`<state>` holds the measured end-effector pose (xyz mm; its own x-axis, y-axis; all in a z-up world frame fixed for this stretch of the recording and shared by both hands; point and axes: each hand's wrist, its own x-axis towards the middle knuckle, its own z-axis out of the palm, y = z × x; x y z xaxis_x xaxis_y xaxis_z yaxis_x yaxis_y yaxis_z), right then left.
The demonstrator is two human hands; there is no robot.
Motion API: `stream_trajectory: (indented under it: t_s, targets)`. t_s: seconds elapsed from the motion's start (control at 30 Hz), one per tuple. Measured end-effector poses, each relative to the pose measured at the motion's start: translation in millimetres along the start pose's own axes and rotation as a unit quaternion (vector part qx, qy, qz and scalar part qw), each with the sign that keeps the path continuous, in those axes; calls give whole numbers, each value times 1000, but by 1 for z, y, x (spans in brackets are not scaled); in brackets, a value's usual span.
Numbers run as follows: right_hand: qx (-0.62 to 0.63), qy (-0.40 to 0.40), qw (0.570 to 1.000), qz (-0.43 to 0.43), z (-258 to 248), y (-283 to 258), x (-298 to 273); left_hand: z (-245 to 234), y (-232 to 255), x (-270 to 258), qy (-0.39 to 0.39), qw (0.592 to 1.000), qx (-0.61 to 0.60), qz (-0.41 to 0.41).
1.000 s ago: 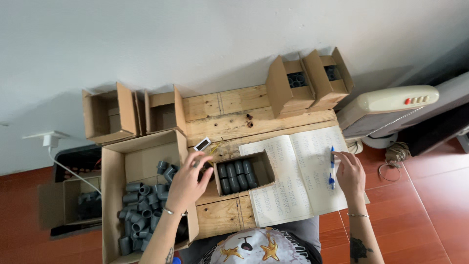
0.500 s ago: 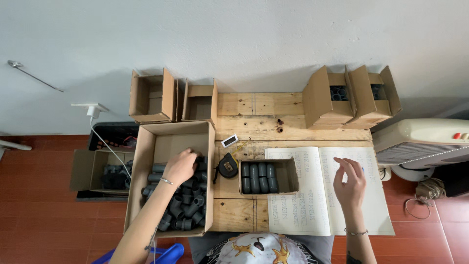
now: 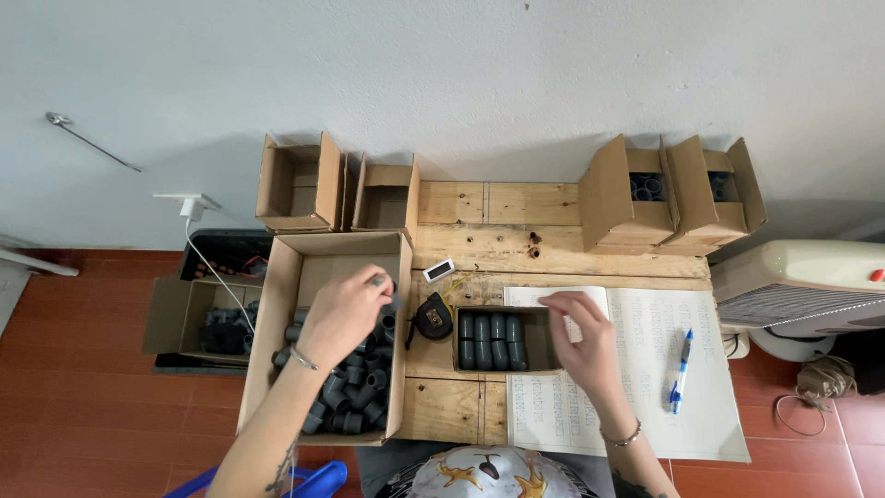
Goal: The person repeatedly picks up gray plastic pipe fittings from a box, measures them with a yellow tape measure, and records the measurements in a notebook. The person handles each fitting one at a time, measures its length, and writes down the result before returning the fitting to the box.
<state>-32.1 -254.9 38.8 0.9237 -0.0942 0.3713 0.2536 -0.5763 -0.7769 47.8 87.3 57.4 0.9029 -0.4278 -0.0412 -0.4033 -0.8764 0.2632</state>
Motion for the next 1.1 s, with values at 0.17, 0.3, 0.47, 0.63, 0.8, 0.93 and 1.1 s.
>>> stream_trajectory:
  t_s: [0.17, 0.3, 0.47, 0.63, 0.8, 0.93, 1.1]
  targets:
    - [154, -147, 977, 14, 36, -35, 13, 22, 52, 5, 140, 970, 8, 197]
    - [261, -169, 946, 91, 65, -7, 5, 7, 85, 9, 222, 933, -28, 281]
    - [235, -104, 955, 150, 55, 11, 7, 30, 68, 19, 85, 980, 19, 179]
    - [197, 2, 969, 151, 50, 35, 4, 129, 40, 24, 13, 977, 189, 101]
    - [154, 24, 980, 123, 52, 35, -1, 185, 37, 35, 54, 964, 244, 87]
    - [134, 36, 987, 86, 48, 29, 3, 132, 54, 30, 49, 971, 219, 88]
    - [142, 56, 981, 116, 51, 35, 0, 60, 73, 24, 53, 983, 163, 67]
